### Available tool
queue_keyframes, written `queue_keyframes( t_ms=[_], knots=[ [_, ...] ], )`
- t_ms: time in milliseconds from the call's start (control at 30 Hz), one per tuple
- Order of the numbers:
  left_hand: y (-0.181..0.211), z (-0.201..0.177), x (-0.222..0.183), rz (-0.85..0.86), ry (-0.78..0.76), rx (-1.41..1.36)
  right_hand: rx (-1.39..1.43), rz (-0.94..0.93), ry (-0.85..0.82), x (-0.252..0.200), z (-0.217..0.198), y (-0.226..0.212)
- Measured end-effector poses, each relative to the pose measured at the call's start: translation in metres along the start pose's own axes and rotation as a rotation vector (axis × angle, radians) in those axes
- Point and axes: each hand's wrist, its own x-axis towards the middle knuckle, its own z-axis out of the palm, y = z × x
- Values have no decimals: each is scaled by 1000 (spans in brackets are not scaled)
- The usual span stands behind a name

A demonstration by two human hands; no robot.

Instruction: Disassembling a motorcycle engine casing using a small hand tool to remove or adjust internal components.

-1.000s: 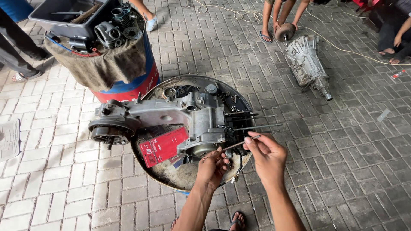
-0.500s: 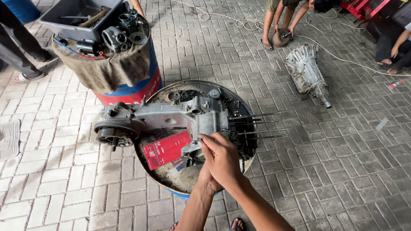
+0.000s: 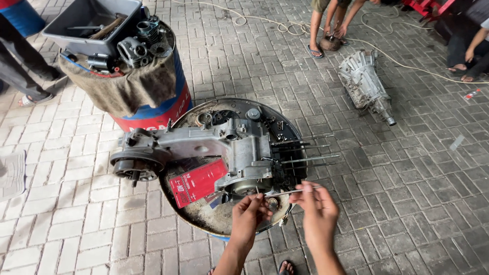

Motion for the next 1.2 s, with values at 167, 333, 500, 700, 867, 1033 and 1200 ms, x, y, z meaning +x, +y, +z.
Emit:
queue_keyframes(
  t_ms=[167, 333, 500, 700, 867, 1033, 1200],
  knots=[
    [2, 16, 4, 158, 30, 327, 398, 257, 56, 42, -44, 71],
    [10, 26, 4, 226, 124, 438, 557, 459, 62, 69, -46, 126],
    [20, 33, -2, 335, 174, 723, 671, 610, 45, 87, -51, 167],
    [25, 39, -5, 318, 189, 706, 783, 773, 74, 95, -50, 191],
    [20, 35, 0, 304, 187, 633, 761, 754, 139, 94, -49, 177],
    [9, 29, 11, 272, 146, 462, 556, 440, 179, 58, -26, 76],
    [-6, 24, 25, 198, 153, 208, 400, 87, 120, 37, -14, 38]
  ],
)
